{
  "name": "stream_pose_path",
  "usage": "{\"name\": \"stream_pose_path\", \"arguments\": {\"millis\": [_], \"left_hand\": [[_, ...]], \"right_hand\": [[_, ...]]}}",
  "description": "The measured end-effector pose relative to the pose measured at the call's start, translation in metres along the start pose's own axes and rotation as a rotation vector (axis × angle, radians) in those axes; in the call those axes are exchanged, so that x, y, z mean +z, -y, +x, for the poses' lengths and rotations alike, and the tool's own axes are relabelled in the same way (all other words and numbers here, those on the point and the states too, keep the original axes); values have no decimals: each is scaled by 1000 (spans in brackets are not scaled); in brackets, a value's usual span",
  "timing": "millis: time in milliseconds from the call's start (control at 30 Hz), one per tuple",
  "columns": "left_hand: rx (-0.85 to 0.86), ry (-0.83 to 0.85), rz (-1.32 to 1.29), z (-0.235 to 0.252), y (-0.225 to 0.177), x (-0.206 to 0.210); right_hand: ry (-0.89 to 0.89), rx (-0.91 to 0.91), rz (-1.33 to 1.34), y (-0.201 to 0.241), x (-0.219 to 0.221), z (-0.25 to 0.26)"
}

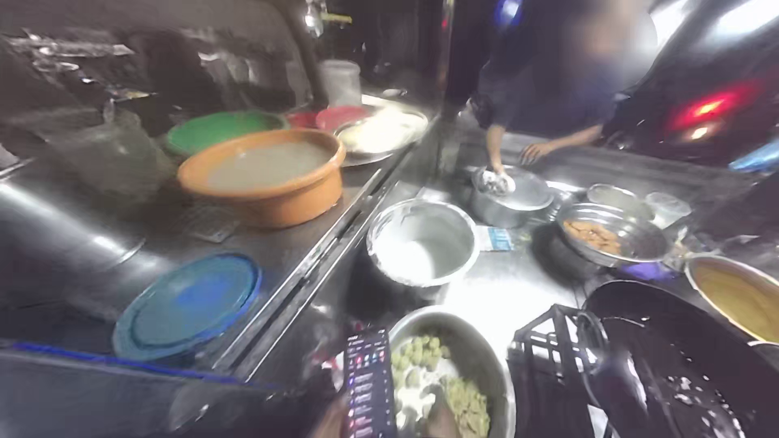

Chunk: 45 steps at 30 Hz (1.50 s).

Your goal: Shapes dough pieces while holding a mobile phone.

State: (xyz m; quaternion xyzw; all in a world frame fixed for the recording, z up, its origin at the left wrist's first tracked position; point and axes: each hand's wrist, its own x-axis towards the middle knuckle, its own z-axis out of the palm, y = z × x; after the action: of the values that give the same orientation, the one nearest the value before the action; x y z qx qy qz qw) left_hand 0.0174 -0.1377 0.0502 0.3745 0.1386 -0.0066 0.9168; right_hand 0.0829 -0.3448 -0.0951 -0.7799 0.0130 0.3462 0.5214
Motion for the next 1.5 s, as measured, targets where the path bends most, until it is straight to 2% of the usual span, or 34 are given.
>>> {"name": "stream_pose_path", "arguments": {"millis": [67, 200, 300, 433, 567, 633, 667, 767, 867, 933, 1000, 1100, 1167, 1233, 1267, 1333, 1433, 1500], "left_hand": [[-17, 79, -40, 8, -8, -6], [-79, 234, -181, 13, -16, -25], [-104, 154, -228, 9, -17, -29], [-88, 163, -96, 25, -24, -45], [-45, 100, 21, 29, -24, -58], [-52, 125, 20, 34, -26, -63], [-58, 147, 9, 38, -27, -64], [-79, 124, 17, 40, -31, -61], [-105, 93, 10, 37, -25, -63], [-101, 94, 0, 36, -21, -58], [-88, 61, 6, 34, -19, -53], [-94, 58, 24, 29, -18, -54], [-85, 40, 24, 29, -16, -54], [-86, 3, 11, 26, -12, -55], [-86, 3, 19, 24, -12, -56], [-80, 49, 45, 24, -14, -55], [-107, 55, 58, 21, -15, -50], [-127, 43, 48, 18, -14, -49]], "right_hand": [[59, 68, 66, 17, -1, 5], [6, 122, 163, 12, 11, 15], [-12, 149, 134, 31, 6, 5], [-100, 121, 187, 25, -5, 12], [-253, 232, -23, 29, -19, 18], [-344, 159, -102, 29, -27, 30], [-328, 102, -124, 31, -32, 37], [-139, 51, -402, 41, -28, 55], [208, 70, -691, 38, 3, 66], [374, 100, -855, 30, 26, 73], [500, 2, -1001, 17, 46, 78], [682, 39, -957, 48, 46, 48], [736, 124, -807, 67, 28, 41], [770, 135, -576, 62, 5, 51], [755, 98, -451, 50, -5, 56], [615, 11, -194, 41, -22, 56], [217, 48, 111, 34, -32, 38], [-22, 115, 202, 27, -31, 32]]}}
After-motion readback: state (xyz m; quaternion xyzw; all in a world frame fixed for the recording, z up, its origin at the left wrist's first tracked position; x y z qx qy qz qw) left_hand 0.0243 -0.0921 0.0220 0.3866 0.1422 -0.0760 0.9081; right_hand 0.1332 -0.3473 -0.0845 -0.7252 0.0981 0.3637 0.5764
